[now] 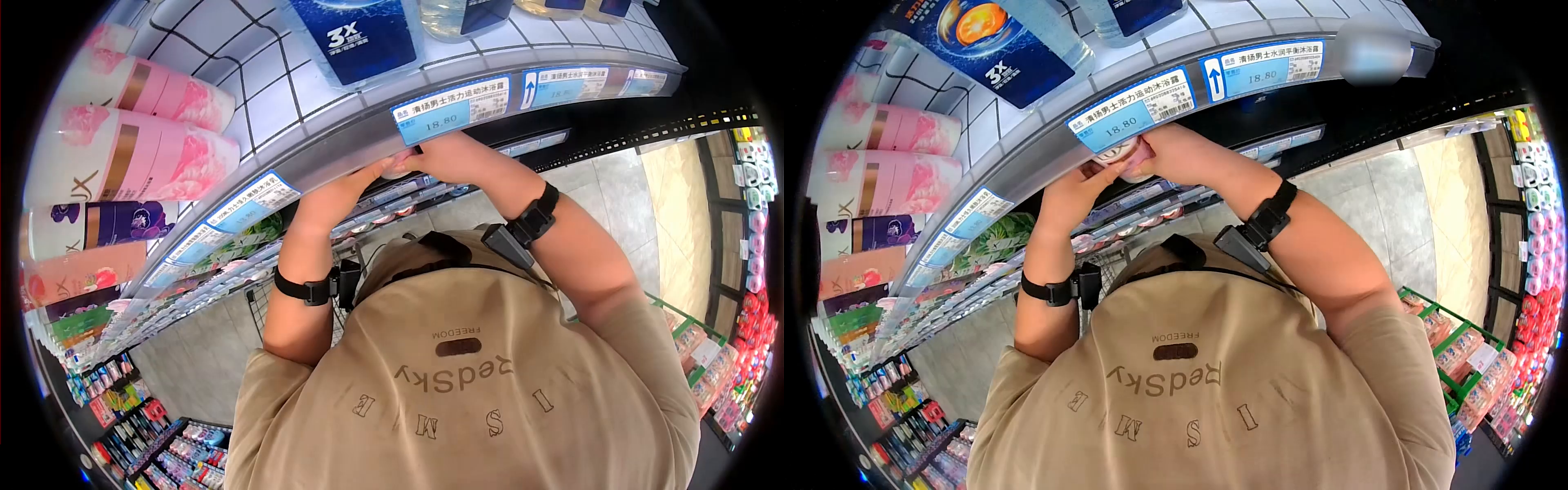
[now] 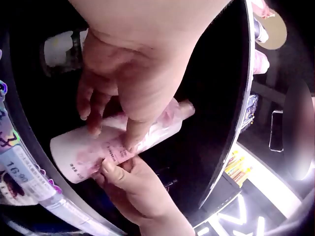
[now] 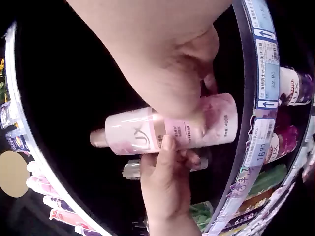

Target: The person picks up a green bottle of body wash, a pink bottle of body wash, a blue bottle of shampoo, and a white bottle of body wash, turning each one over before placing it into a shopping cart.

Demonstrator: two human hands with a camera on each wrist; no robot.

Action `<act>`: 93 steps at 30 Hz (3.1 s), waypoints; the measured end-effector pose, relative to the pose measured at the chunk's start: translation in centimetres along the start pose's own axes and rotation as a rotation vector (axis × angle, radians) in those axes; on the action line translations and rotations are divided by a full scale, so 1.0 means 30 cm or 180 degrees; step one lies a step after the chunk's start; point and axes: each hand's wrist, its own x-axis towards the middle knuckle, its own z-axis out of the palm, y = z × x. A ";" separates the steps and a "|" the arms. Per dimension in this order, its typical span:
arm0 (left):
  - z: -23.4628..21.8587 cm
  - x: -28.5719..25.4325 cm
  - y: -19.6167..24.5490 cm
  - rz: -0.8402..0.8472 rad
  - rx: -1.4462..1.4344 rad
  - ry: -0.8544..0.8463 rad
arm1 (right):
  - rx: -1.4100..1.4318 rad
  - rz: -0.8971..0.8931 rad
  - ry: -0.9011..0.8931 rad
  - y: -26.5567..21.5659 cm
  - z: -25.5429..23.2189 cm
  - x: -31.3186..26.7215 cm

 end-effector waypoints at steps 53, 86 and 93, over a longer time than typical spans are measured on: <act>0.518 -1.375 0.336 -0.2096 0.0390 0.3878 | 0.1236 0.0634 -0.1623 0.454 0.070 -0.538; 0.673 -2.830 0.107 -0.3007 -0.0519 0.4480 | -0.0069 -0.0105 -0.2874 -0.348 1.349 -0.797; 0.676 -2.852 0.076 -0.3017 -0.0737 0.4400 | -0.0373 -0.0201 -0.3108 -0.368 1.411 -0.785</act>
